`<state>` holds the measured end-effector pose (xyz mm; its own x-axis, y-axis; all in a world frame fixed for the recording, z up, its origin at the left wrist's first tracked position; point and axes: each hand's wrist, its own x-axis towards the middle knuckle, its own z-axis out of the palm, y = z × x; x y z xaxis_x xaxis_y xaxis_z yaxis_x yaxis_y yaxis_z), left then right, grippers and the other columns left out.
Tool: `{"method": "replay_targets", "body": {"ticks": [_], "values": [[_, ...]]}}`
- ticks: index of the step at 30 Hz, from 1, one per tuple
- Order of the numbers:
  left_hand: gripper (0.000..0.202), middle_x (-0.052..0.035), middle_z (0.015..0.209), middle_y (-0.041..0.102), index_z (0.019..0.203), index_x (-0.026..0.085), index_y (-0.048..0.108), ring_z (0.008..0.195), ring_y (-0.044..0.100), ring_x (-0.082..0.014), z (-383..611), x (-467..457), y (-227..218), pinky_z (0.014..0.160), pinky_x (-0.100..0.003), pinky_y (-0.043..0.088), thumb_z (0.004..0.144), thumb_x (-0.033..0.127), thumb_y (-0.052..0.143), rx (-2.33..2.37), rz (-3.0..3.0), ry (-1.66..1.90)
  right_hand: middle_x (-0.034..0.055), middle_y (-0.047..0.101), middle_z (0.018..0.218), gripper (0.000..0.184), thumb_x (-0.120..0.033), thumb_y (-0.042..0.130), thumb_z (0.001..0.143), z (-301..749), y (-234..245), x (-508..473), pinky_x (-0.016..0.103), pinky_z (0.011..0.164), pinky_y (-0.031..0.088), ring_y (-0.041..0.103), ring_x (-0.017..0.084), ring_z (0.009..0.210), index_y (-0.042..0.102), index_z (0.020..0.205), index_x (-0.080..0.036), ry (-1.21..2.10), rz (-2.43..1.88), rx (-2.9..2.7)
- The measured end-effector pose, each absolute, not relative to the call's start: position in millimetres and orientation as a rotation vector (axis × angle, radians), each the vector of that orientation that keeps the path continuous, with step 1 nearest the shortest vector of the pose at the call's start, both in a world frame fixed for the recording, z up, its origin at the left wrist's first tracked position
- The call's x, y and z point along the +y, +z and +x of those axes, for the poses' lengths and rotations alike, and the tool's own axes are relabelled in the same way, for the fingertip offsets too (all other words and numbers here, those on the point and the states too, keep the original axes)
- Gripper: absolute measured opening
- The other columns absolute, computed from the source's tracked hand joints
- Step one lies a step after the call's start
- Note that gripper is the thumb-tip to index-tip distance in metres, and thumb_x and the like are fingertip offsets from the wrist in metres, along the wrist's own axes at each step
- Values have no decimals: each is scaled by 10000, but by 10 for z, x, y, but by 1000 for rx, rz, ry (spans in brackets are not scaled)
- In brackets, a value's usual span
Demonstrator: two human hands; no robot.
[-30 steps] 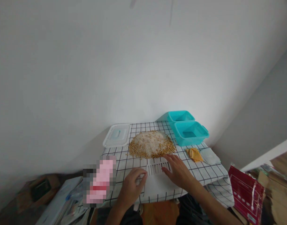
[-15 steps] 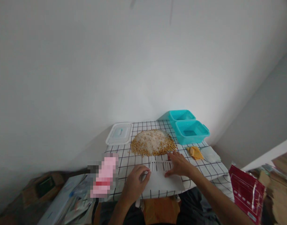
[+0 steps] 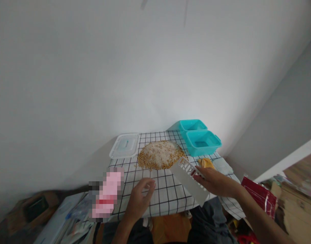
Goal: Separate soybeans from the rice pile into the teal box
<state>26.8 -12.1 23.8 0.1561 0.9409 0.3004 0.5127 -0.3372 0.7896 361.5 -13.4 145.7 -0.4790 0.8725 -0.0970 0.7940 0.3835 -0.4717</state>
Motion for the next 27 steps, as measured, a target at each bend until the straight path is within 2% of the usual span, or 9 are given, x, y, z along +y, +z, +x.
{"method": "replay_targets", "body": {"ticks": [2, 4, 6, 8, 14, 19, 23, 25, 27], "values": [[167, -19, 993, 700, 1025, 250, 644, 918, 659, -198, 268, -112, 235, 847, -341, 528, 978, 386, 560, 1367, 1915, 1087, 186, 685, 1214, 431, -283, 333, 1045, 3613, 1503, -180, 374, 864, 518, 672, 259, 1054, 498, 1409, -121, 363, -1564, -2436], [164, -19, 999, 701, 1031, 251, 648, 925, 660, -199, 269, -103, 227, 851, -338, 528, 974, 382, 566, 1353, 1910, 1089, 246, 626, 1302, 507, -174, 354, 1005, 3490, 1472, -206, 399, 808, 548, 670, 297, 1070, 394, 1499, -70, 9, -1684, -2460], [167, -23, 1011, 702, 1039, 250, 650, 924, 662, -201, 266, -94, 219, 848, -337, 530, 973, 378, 565, 1340, 1904, 1093, 240, 647, 1249, 597, -69, 399, 936, 3269, 1378, -231, 356, 653, 558, 711, 275, 892, 362, 1532, -68, -223, -1869, -2502], [170, -27, 1022, 701, 1040, 249, 653, 923, 660, -203, 258, -84, 212, 845, -338, 532, 972, 376, 562, 1331, 1896, 1104, 250, 650, 1238, 612, -25, 406, 909, 3016, 1251, -238, 348, 607, 560, 718, 246, 784, 388, 1520, -44, -340, -1978, -2545], [165, -31, 1022, 698, 1023, 244, 654, 929, 650, -204, 237, -79, 200, 853, -341, 529, 969, 374, 568, 1294, 1908, 1109, 305, 634, 1249, 530, -30, 311, 970, 2613, 1028, 78, 333, 612, 574, 731, 226, 767, 413, 1489, 5, -332, -2188, -2331], [173, -38, 1019, 708, 1019, 241, 664, 919, 661, -209, 239, -94, 200, 842, -342, 545, 966, 372, 563, 1294, 1924, 1112, 280, 675, 1135, 445, -68, 320, 1004, 2621, 1072, 523, 346, 700, 584, 726, 262, 907, 485, 1405, 31, -271, -2208, -2260], [176, -40, 1019, 711, 1015, 243, 667, 917, 661, -211, 247, -99, 212, 832, -345, 551, 967, 372, 557, 1310, 1926, 1122, 181, 684, 1121, 326, -187, 478, 1026, 2638, 1076, 770, 353, 775, 586, 698, 239, 980, 576, 1307, -55, -202, -2229, -2222], [182, -44, 1006, 707, 1011, 240, 663, 912, 656, -211, 252, -99, 221, 829, -351, 549, 971, 379, 552, 1301, 1933, 1116, 119, 665, 1176, 326, -294, 591, 996, 2643, 1070, 856, 388, 823, 585, 681, 221, 998, 599, 1274, -123, -156, -2231, -2225], [188, -45, 986, 703, 998, 236, 659, 903, 652, -210, 255, -97, 227, 824, -353, 545, 975, 385, 547, 1298, 1940, 1110, 100, 642, 1230, 355, -346, 639, 968, 2651, 1079, 921, 419, 856, 579, 668, 221, 1022, 605, 1265, -154, -100, -2213, -2251]]}}
